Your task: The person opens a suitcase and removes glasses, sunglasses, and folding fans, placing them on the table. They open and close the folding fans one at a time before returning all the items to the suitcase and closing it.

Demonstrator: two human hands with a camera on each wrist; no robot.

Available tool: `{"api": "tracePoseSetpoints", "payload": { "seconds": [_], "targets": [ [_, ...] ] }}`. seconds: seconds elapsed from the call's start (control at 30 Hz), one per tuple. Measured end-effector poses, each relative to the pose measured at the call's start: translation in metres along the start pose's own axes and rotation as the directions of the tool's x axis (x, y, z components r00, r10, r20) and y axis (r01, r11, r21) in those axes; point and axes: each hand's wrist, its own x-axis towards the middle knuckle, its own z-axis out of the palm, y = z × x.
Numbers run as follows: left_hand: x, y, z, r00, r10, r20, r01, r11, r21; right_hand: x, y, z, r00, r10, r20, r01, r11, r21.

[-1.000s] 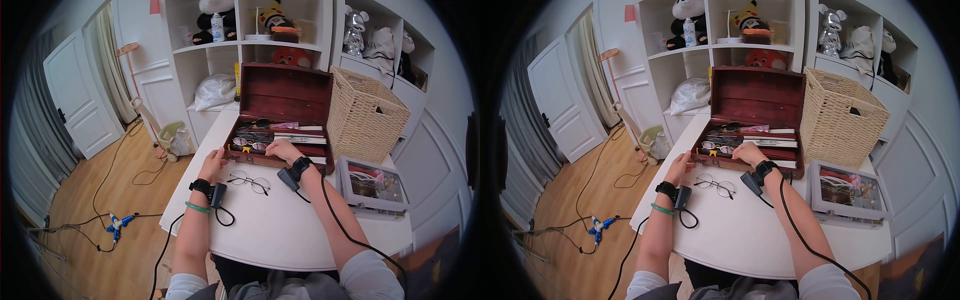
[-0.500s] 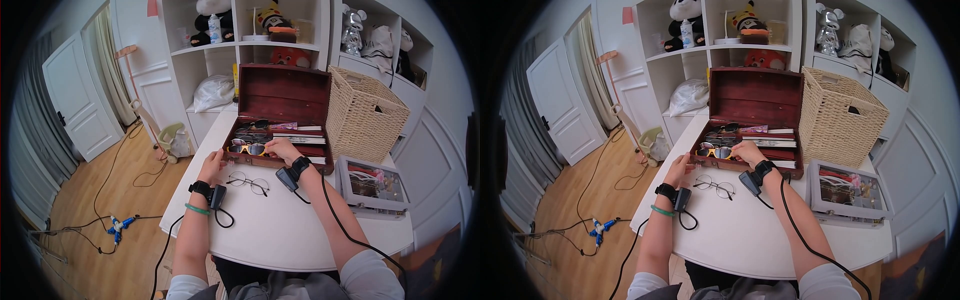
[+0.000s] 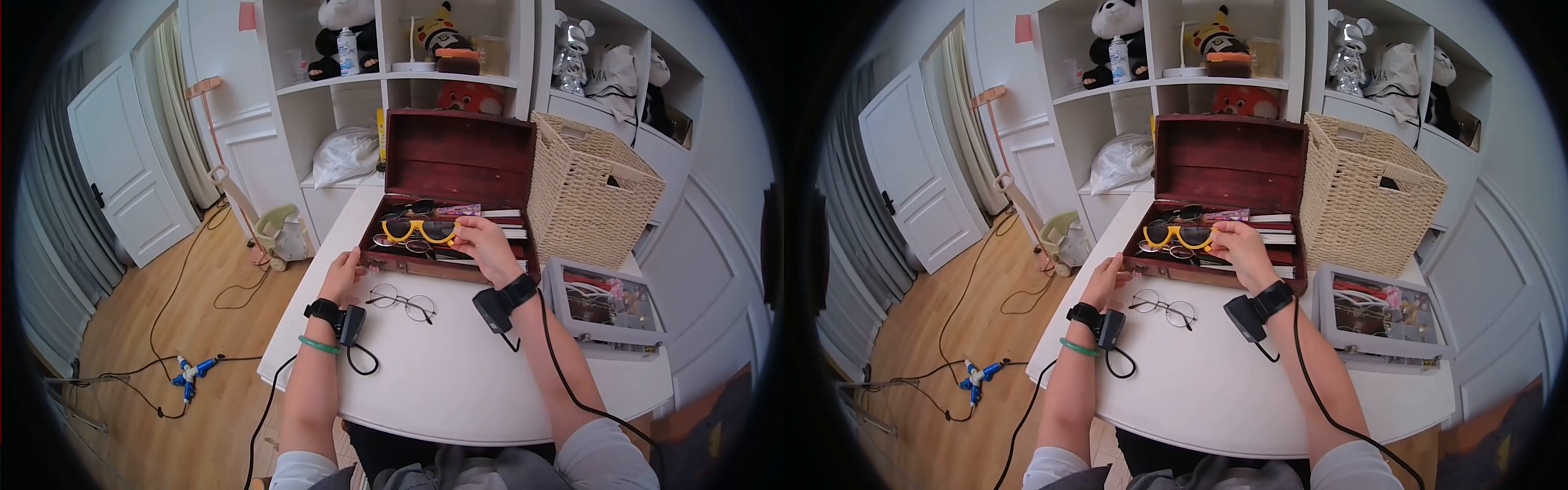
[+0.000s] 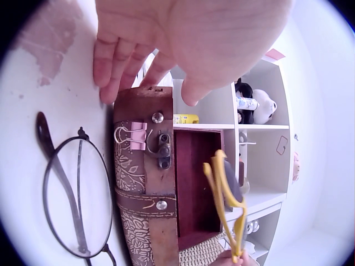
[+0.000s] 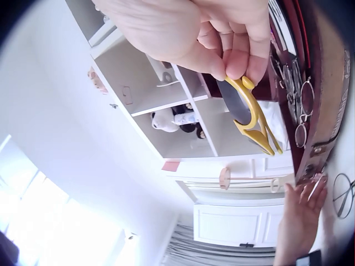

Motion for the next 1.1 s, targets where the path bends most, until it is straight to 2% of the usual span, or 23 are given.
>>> {"api": "tracePoseSetpoints", "payload": {
  "seconds": [0.1,0.23,0.37,0.43,0.5,0.63,0.73,0.8,0.87,0.9,1.1],
  "targets": [
    [-0.004,0.004,0.003,0.996,0.071,-0.045,-0.07,0.997,0.032,-0.02,-0.017,-0.005,0.999,-0.038,0.037,0.034,0.995,0.093],
    [-0.011,0.012,0.006,0.999,0.023,-0.048,-0.022,0.999,0.031,-0.048,-0.029,-0.005,0.999,-0.026,0.038,0.019,0.987,0.162],
    [-0.007,0.007,0.003,0.998,0.047,-0.043,-0.047,0.999,0.018,-0.069,-0.017,-0.008,0.992,0.058,0.11,-0.077,0.982,0.175],
    [-0.004,0.004,0.001,0.997,0.071,-0.03,-0.07,0.997,0.019,-0.077,-0.01,-0.005,0.972,0.161,0.171,-0.182,0.977,0.115],
    [0.0,-0.001,-0.001,1.0,0.001,-0.016,-0.001,1.0,-0.007,-0.079,-0.005,-0.006,0.966,0.19,0.177,-0.21,0.973,0.101],
    [0.002,-0.003,-0.003,1.0,0.019,0.002,-0.019,1.0,-0.015,-0.082,-0.006,-0.002,0.961,0.167,0.222,-0.207,0.963,0.172],
    [-0.001,-0.001,-0.002,1.0,-0.017,-0.015,0.017,1.0,-0.007,-0.082,-0.006,-0.001,0.966,0.139,0.217,-0.186,0.959,0.216],
    [0.007,-0.009,-0.005,0.998,0.049,0.036,-0.048,0.999,-0.017,-0.081,-0.006,-0.002,0.971,0.117,0.206,-0.167,0.955,0.245],
    [0.001,-0.002,-0.002,1.0,0.013,0.018,-0.013,1.0,-0.022,-0.08,-0.007,-0.005,0.972,0.075,0.221,-0.139,0.947,0.29],
    [-0.001,0.001,-0.001,1.0,-0.022,0.002,0.022,0.999,-0.026,-0.08,-0.007,-0.006,0.972,0.075,0.221,-0.139,0.947,0.29],
    [-0.001,-0.001,-0.001,1.0,-0.001,0.003,0.001,1.0,-0.026,-0.081,-0.008,-0.006,0.972,0.06,0.225,-0.123,0.953,0.277]
  ]
}}
